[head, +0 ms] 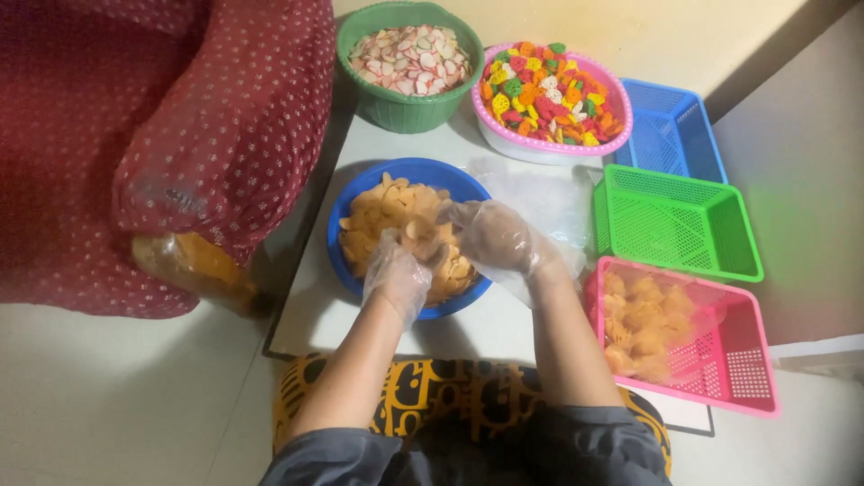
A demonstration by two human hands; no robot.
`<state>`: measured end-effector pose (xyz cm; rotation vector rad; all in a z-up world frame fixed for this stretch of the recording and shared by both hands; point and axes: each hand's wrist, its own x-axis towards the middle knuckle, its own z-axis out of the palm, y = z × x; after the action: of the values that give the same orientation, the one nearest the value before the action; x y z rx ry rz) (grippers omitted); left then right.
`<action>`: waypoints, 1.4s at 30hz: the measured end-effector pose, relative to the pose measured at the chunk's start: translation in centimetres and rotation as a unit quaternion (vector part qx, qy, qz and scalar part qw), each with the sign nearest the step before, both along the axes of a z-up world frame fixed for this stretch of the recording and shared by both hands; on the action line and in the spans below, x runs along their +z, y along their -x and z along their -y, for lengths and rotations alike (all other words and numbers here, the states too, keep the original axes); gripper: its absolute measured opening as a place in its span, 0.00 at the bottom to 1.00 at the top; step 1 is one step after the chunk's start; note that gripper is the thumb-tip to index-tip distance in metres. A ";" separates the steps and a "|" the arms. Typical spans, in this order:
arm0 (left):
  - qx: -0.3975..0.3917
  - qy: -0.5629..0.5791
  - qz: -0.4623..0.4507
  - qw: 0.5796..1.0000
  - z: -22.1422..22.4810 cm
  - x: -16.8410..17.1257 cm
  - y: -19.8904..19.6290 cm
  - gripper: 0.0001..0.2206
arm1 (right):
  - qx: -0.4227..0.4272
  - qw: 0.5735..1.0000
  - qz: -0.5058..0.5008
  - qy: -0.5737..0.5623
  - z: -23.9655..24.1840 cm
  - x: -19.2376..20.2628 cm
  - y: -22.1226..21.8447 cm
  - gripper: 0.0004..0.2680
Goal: Sorting and transferring fried snacks from a blue bowl into a pink basket while wearing plastic gloves.
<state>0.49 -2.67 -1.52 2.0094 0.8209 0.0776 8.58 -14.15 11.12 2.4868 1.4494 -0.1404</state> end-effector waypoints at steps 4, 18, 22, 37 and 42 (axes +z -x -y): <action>-0.001 -0.031 -0.056 0.998 0.0 0.3 -0.6 0.33 | -0.108 0.961 -0.207 -0.150 0.7 0.5 -0.2 0.15; 0.349 0.645 0.165 0.659 3.8 12.4 0.8 0.34 | -0.027 0.932 -0.205 -0.298 4.8 -1.9 -2.8 0.03; 0.205 0.553 0.190 0.785 3.9 4.7 -0.3 0.17 | 0.015 0.930 -0.200 -0.309 8.5 -1.4 -3.2 0.05; -0.403 -0.357 0.437 0.721 13.3 7.8 -5.1 0.08 | -0.251 0.773 -0.348 -0.467 27.5 -3.2 -2.7 0.03; -0.408 -0.233 0.498 0.729 19.0 6.7 -6.7 0.12 | -0.195 0.900 -0.129 -0.368 34.2 -2.7 -1.5 0.03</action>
<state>7.19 -21.63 5.18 2.1619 -0.8627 0.8352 10.06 -48.38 8.40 3.4872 1.2164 0.0157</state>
